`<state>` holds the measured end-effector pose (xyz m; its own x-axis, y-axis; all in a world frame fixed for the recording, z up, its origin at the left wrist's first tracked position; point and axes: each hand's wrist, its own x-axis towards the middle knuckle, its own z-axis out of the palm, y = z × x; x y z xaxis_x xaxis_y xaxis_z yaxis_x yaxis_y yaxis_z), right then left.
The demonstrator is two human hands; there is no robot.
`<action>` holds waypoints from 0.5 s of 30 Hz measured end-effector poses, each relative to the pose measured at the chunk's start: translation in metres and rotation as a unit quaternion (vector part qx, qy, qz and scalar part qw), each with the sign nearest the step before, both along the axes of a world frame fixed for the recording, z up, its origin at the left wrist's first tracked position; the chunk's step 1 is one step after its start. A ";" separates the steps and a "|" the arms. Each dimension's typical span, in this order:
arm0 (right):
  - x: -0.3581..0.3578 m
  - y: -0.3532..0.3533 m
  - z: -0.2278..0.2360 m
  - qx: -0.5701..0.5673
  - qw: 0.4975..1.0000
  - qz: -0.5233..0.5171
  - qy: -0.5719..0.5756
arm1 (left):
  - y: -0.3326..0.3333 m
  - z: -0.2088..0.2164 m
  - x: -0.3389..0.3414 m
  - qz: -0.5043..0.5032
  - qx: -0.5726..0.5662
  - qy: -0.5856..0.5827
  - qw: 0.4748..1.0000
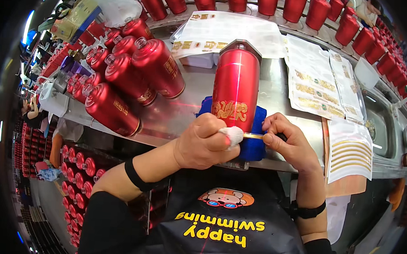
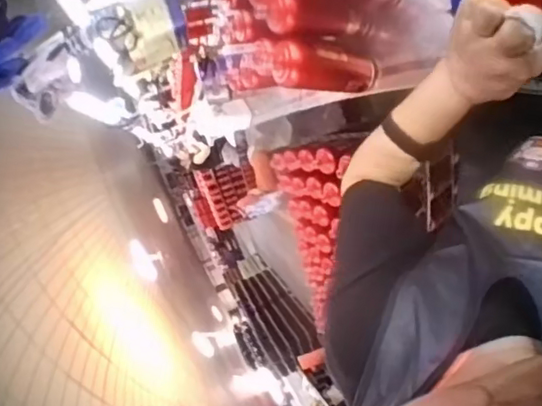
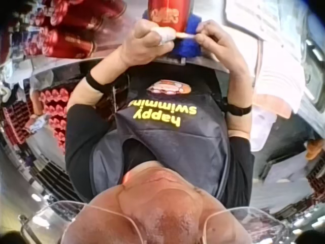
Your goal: Applying gold stickers and labels to red liquor bottles on a production line.
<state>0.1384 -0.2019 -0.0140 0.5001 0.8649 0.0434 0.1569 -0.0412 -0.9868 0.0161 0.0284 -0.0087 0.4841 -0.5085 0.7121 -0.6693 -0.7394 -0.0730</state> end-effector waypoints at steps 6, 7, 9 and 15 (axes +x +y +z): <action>-0.002 0.001 0.001 0.005 1.000 -0.016 0.019 | 0.002 -0.008 -0.004 -0.027 0.001 0.010 1.000; -0.003 0.003 0.002 0.004 1.000 -0.015 0.006 | 0.002 -0.014 -0.007 0.005 -0.023 -0.005 1.000; -0.004 0.004 0.002 0.003 1.000 -0.014 -0.007 | 0.001 -0.016 -0.008 0.040 -0.039 -0.028 0.998; -0.005 0.003 -0.002 0.006 0.999 -0.035 -0.017 | -0.007 0.009 0.002 -0.004 0.038 0.010 0.999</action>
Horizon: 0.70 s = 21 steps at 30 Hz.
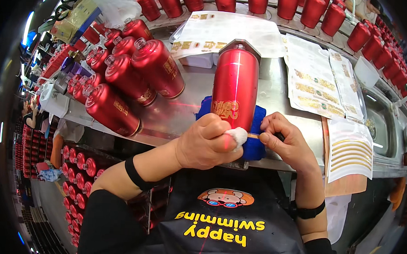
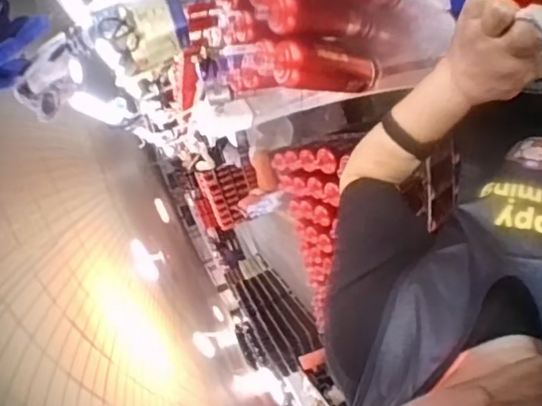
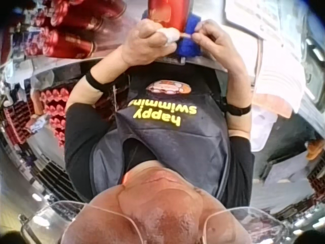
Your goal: Applying gold stickers and labels to red liquor bottles on a production line.
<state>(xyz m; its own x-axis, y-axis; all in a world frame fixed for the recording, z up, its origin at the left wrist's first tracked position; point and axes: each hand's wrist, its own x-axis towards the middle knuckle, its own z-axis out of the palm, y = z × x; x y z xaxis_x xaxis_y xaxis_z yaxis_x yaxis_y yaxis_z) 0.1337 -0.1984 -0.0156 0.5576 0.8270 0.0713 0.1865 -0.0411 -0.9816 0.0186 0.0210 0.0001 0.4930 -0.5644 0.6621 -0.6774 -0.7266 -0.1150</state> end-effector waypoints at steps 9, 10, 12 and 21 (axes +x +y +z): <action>-0.003 0.002 0.003 0.007 0.998 -0.004 -0.062 | 0.006 -0.019 -0.009 0.039 -0.085 -0.025 0.995; -0.002 0.001 0.002 0.001 0.999 -0.002 -0.054 | 0.006 -0.019 -0.008 0.036 -0.086 -0.020 0.995; -0.003 0.002 0.001 -0.006 0.999 0.001 -0.047 | 0.005 -0.011 -0.005 0.024 -0.051 -0.014 0.998; -0.004 0.005 0.004 0.002 0.999 -0.016 -0.044 | 0.009 -0.022 -0.008 0.028 -0.047 -0.020 0.998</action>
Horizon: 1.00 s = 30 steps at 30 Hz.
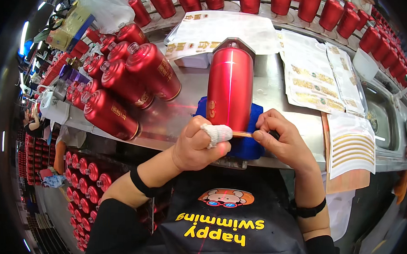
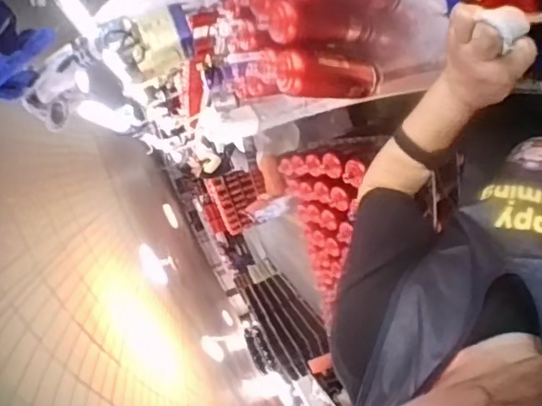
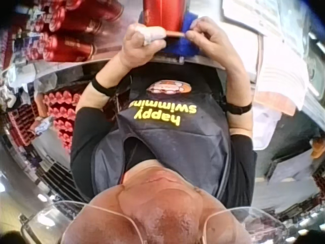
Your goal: Applying gold stickers and labels to red liquor bottles on a production line.
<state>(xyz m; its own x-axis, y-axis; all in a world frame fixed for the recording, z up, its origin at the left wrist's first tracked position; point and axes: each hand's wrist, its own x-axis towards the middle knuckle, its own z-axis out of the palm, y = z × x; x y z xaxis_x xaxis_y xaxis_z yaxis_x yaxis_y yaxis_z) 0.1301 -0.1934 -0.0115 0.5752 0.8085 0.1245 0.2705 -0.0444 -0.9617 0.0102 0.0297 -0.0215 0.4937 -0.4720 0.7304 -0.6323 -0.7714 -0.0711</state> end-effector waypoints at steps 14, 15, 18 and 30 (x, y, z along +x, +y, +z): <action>-0.004 0.003 -0.001 -0.006 0.999 -0.029 -0.013 | -0.004 0.008 0.004 -0.015 0.029 0.005 0.999; -0.004 0.003 -0.002 -0.005 0.999 -0.029 -0.012 | -0.004 0.004 0.001 0.011 0.006 -0.001 1.000; -0.004 0.004 -0.003 -0.017 1.000 -0.017 -0.014 | -0.007 0.004 0.000 0.034 -0.026 -0.006 0.999; -0.004 0.005 -0.007 0.002 0.999 -0.034 -0.020 | -0.021 0.028 0.007 0.142 0.116 0.004 0.983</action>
